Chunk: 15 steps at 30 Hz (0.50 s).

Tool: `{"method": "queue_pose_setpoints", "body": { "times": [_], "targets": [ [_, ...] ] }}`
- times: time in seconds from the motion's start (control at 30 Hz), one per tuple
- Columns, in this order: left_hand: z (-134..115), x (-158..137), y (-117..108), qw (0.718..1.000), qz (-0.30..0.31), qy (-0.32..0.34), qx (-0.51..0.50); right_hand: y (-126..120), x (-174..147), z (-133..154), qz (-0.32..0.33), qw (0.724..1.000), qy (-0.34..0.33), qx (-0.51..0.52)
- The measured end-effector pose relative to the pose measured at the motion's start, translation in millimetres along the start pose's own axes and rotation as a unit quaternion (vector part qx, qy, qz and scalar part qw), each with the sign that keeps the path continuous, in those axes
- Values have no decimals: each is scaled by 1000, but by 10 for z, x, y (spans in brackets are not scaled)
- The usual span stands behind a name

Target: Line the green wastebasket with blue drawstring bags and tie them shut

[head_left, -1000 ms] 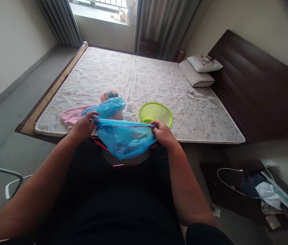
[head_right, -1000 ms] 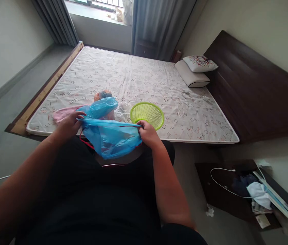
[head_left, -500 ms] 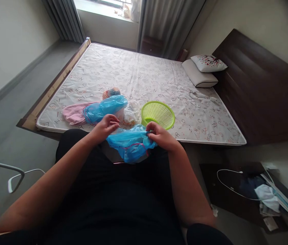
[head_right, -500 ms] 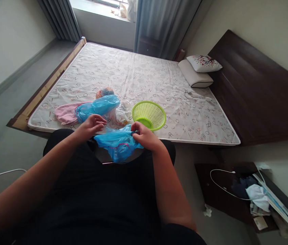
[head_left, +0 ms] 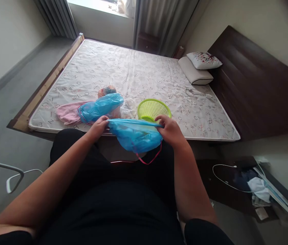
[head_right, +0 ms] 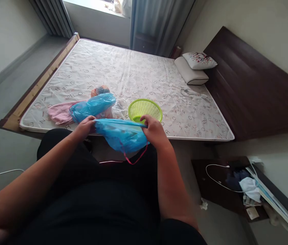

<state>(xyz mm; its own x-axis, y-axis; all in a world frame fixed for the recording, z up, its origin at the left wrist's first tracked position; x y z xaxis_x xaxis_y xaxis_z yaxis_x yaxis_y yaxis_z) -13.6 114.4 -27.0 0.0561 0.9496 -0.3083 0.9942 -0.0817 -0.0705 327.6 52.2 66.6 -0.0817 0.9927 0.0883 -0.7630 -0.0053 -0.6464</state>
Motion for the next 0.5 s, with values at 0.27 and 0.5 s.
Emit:
{"method": "queue_pose_setpoints", "body": {
  "times": [0.27,0.5],
  "targets": [
    [-153,-91,-306,983,4,37,-181,173,39,-294,-99,986,97,89],
    [-155,-158,-511,981,35,2,-191,370,68,-616,-151,836,200,489]
  ]
}}
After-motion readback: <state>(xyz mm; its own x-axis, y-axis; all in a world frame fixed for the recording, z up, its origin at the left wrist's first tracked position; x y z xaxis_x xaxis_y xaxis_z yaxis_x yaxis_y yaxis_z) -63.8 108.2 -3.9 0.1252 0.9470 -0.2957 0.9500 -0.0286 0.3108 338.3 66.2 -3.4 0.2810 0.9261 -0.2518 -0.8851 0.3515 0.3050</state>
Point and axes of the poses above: each hand's wrist, its own x-axis towards the middle knuckle, its own y-axis out of the palm, z = x × y, the point moved 1 cm from there along x, towards the middle knuckle, and after that the axes turned 2 degrees about -y, right-handed, at the moved point
